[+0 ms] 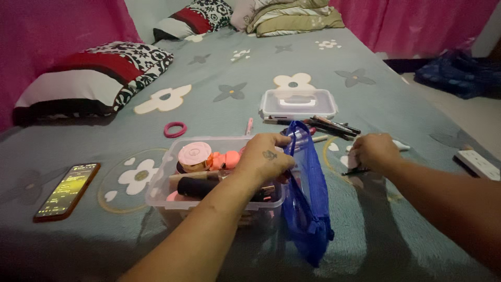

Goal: The person organizes makeup items on a bed by transferring brushes and cosmetics from a clear plastic container into a blue mesh bag. They handle brushes, lipsticks, and compacts one at a time, placing them into the bag and occasionally rearranging items in the container.

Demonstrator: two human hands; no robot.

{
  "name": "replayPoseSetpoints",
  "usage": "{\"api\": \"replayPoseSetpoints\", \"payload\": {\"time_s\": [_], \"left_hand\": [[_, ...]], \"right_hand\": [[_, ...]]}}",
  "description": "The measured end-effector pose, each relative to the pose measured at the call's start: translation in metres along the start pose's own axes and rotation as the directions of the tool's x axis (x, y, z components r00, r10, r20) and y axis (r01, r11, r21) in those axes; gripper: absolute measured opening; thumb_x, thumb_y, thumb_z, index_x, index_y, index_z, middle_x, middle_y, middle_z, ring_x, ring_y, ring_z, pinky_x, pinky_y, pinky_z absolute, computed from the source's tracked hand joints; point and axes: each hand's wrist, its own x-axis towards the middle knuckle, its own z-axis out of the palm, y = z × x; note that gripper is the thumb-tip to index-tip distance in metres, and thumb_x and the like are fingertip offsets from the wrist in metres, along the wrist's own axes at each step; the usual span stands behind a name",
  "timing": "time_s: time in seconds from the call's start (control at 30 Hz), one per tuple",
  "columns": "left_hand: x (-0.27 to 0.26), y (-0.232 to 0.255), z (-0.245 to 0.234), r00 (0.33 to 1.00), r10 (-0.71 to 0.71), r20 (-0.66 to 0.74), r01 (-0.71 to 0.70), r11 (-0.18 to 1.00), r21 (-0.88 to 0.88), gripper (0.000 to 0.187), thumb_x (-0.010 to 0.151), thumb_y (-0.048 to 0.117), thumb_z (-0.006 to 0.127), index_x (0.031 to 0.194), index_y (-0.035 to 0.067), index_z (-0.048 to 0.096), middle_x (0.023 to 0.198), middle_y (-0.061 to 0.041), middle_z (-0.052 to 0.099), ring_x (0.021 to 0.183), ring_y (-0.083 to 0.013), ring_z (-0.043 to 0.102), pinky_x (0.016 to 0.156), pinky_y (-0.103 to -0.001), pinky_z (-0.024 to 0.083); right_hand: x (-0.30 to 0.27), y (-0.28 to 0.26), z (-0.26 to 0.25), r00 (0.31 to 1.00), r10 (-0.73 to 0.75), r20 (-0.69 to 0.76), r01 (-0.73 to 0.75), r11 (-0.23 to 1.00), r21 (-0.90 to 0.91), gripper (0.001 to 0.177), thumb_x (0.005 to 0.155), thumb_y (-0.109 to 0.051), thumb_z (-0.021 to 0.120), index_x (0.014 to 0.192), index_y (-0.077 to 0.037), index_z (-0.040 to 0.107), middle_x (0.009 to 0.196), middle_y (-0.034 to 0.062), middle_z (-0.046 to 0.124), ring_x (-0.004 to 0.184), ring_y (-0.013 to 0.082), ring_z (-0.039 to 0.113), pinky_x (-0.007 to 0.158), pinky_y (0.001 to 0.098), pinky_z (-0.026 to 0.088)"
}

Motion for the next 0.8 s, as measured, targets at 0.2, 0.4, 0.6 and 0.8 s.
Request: {"api": "replayPoseSetpoints", "payload": {"time_s": [0.2, 0.4, 0.6, 0.8], "left_hand": [[0.0, 0.001, 0.003, 1.0, 0.011, 0.006, -0.011, 1.0, 0.024, 0.064, 0.07, -0.001, 0.072, 0.133, 0.004, 0.066, 0.078, -0.016, 0.075, 0.053, -0.0211, 0.071, 0.049, -0.032, 0.059], [0.001, 0.001, 0.003, 1.0, 0.024, 0.019, -0.025, 0.999, 0.038, 0.065, 0.07, 0.001, 0.071, 0.134, 0.005, 0.065, 0.079, -0.015, 0.076, 0.055, -0.0207, 0.073, 0.051, -0.032, 0.06], [0.005, 0.003, 0.005, 0.999, 0.023, 0.031, -0.025, 0.998, 0.063, 0.066, 0.069, 0.0, 0.069, 0.135, 0.005, 0.065, 0.076, -0.016, 0.077, 0.054, -0.0201, 0.074, 0.051, -0.032, 0.06], [0.006, 0.007, 0.006, 0.998, 0.045, 0.042, -0.047, 0.998, 0.048, 0.064, 0.07, -0.001, 0.068, 0.134, 0.004, 0.066, 0.073, -0.017, 0.076, 0.053, -0.0219, 0.072, 0.051, -0.033, 0.059]], "right_hand": [[-0.015, -0.008, -0.005, 0.999, -0.039, -0.022, 0.037, 0.996, -0.085, 0.023, 0.1, -0.031, 0.067, 0.111, -0.011, 0.074, 0.103, 0.0097, 0.076, 0.092, 0.0234, 0.074, 0.082, 0.0402, 0.058], [-0.022, -0.014, -0.015, 0.962, -0.221, -0.16, 0.197, 0.969, -0.15, 0.018, 0.102, -0.025, 0.062, 0.105, -0.01, 0.07, 0.095, 0.0121, 0.075, 0.085, 0.0262, 0.072, 0.076, 0.0423, 0.055], [-0.027, -0.05, -0.063, 0.84, -0.112, -0.532, 0.34, 0.871, 0.354, 0.03, 0.096, -0.026, 0.074, 0.104, 0.0, 0.062, 0.093, 0.0195, 0.071, 0.085, 0.0326, 0.07, 0.076, 0.0439, 0.054], [-0.07, -0.104, -0.124, 0.873, -0.132, -0.47, 0.455, 0.569, 0.685, 0.043, 0.09, -0.016, 0.076, 0.117, 0.002, 0.048, 0.102, 0.0213, 0.072, 0.083, 0.0236, 0.074, 0.064, 0.035, 0.061]]}}
